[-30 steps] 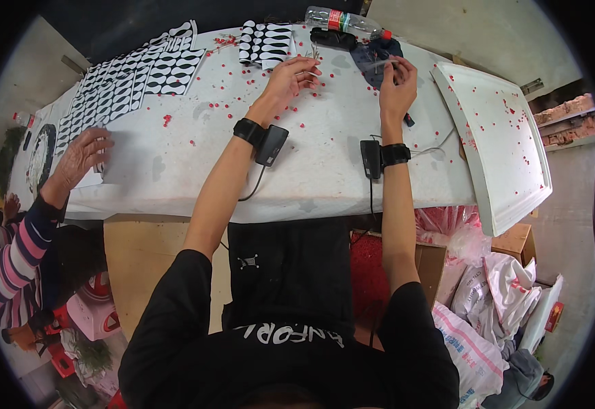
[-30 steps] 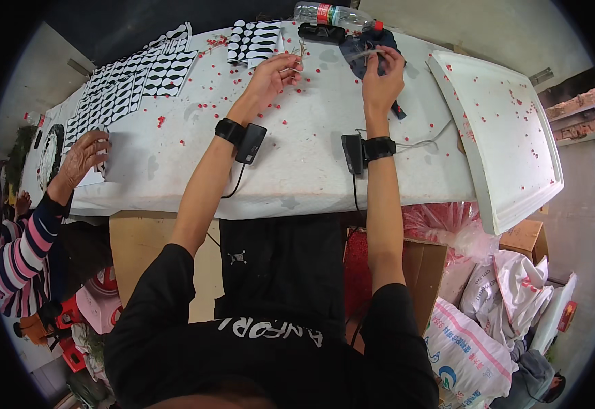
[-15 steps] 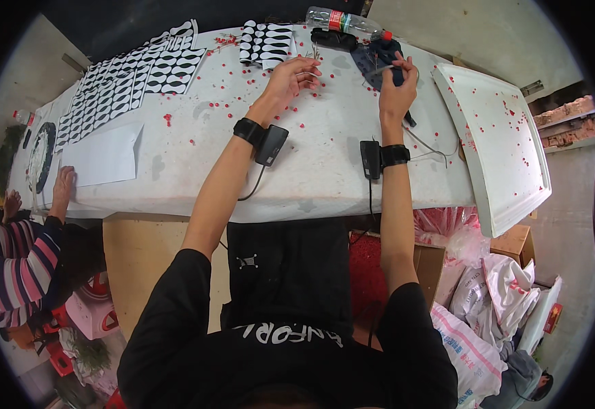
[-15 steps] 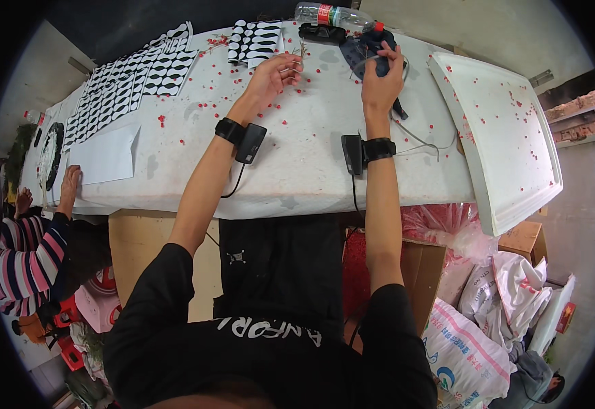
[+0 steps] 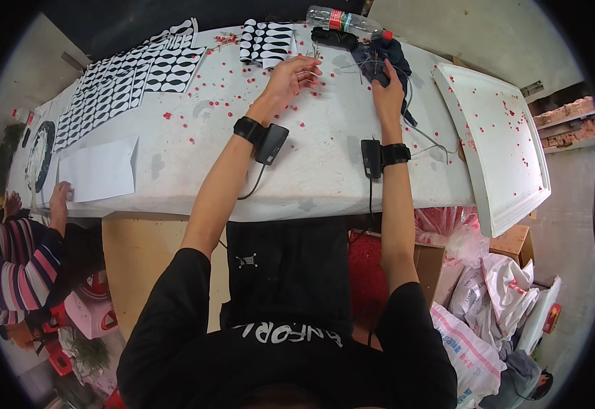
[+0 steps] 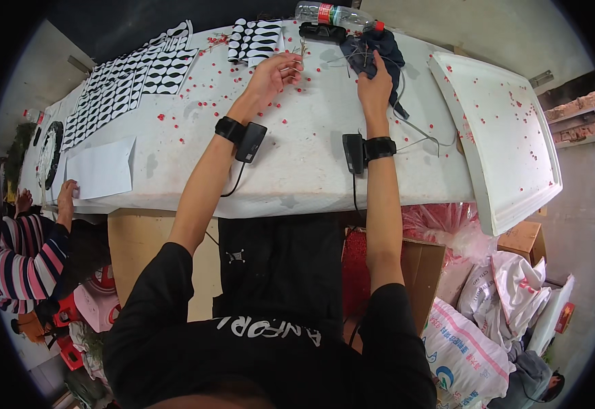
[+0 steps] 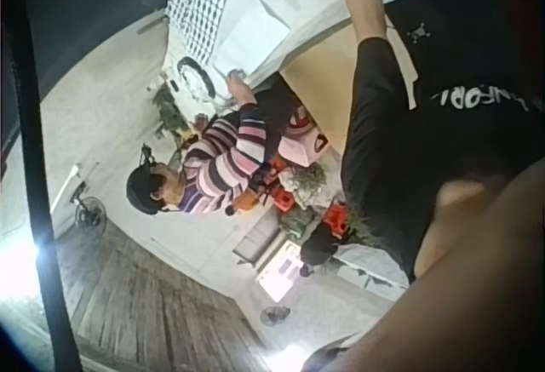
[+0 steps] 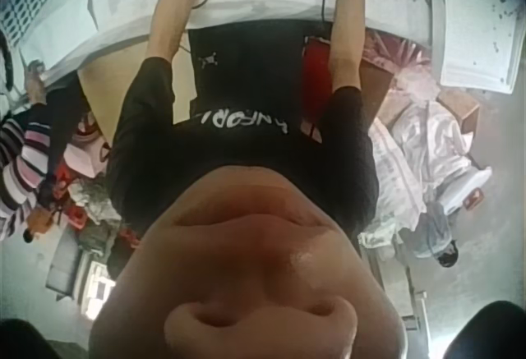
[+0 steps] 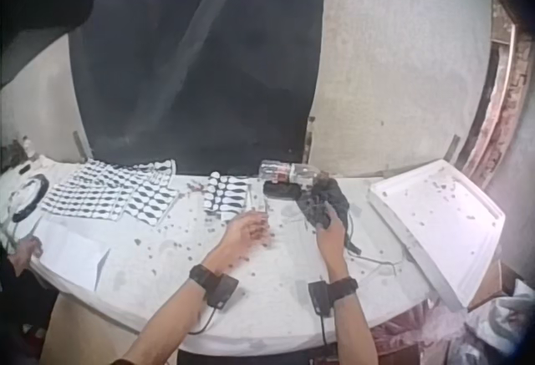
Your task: Assembling small components and wiring at a workshop workbench using a glue gun.
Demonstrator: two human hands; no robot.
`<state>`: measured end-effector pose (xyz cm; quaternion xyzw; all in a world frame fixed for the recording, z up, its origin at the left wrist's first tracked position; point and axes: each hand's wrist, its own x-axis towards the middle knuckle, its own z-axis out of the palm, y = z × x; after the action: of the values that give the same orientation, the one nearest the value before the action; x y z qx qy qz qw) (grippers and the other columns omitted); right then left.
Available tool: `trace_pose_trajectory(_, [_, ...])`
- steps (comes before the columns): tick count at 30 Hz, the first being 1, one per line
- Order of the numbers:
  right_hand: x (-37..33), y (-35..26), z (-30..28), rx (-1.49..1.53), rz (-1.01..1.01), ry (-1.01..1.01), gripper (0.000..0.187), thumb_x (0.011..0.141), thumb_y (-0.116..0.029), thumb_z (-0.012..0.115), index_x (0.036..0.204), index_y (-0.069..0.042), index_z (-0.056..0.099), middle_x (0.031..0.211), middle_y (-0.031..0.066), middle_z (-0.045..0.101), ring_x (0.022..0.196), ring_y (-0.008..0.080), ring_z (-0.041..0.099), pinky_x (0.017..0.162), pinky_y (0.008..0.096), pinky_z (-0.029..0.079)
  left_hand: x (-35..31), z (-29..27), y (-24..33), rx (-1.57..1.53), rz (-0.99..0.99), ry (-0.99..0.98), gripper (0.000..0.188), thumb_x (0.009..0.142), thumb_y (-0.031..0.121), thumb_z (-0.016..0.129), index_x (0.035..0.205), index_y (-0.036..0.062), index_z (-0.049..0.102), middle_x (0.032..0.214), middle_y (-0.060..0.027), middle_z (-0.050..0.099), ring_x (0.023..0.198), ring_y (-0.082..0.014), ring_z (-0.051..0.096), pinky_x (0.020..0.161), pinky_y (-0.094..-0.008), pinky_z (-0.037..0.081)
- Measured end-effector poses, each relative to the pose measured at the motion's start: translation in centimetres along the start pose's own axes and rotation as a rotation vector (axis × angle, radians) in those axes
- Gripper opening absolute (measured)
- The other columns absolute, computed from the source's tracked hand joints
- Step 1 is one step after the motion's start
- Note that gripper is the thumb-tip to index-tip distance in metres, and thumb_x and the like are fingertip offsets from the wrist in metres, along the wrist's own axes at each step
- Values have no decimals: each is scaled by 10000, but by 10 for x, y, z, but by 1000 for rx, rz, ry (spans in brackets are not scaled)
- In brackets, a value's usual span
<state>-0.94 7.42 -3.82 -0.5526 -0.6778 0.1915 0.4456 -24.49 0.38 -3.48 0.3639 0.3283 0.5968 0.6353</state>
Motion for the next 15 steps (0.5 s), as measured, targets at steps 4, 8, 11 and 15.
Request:
trace_pose_trajectory(4, [0,-5,1,53,-72,28,582,752,-163,741,1298,-54,571,1203,160,651,1119,261,618,975,322,447,0,1,1,19,0,-13,301,936,220,540,1108,-16,613,939,-76,632,817,-164,601,725,-279,486])
trace_pose_trajectory(8, [1,-10,-1,108,-122,-48,565,717,-200,794,1230,-37,622,1193,132,662,1111,231,621,982,312,440,-1,3,2,48,-6,-21,316,929,201,571,1157,-12,622,1014,-83,659,829,-153,612,735,-267,490])
trace_pose_trajectory(11, [0,-17,2,130,-161,-65,518,722,-197,795,1192,-36,647,1185,121,666,1110,224,621,993,311,431,-2,6,3,67,-18,-9,335,919,182,600,1195,-5,623,1093,-90,673,847,-146,622,745,-257,494])
trace_pose_trajectory(15, [1,-20,3,176,-227,-73,480,728,-192,801,1166,-46,668,1198,106,661,1130,212,610,1014,310,415,-4,10,4,122,-9,-27,362,905,162,632,1230,1,616,1190,-96,663,876,-140,636,765,-250,497])
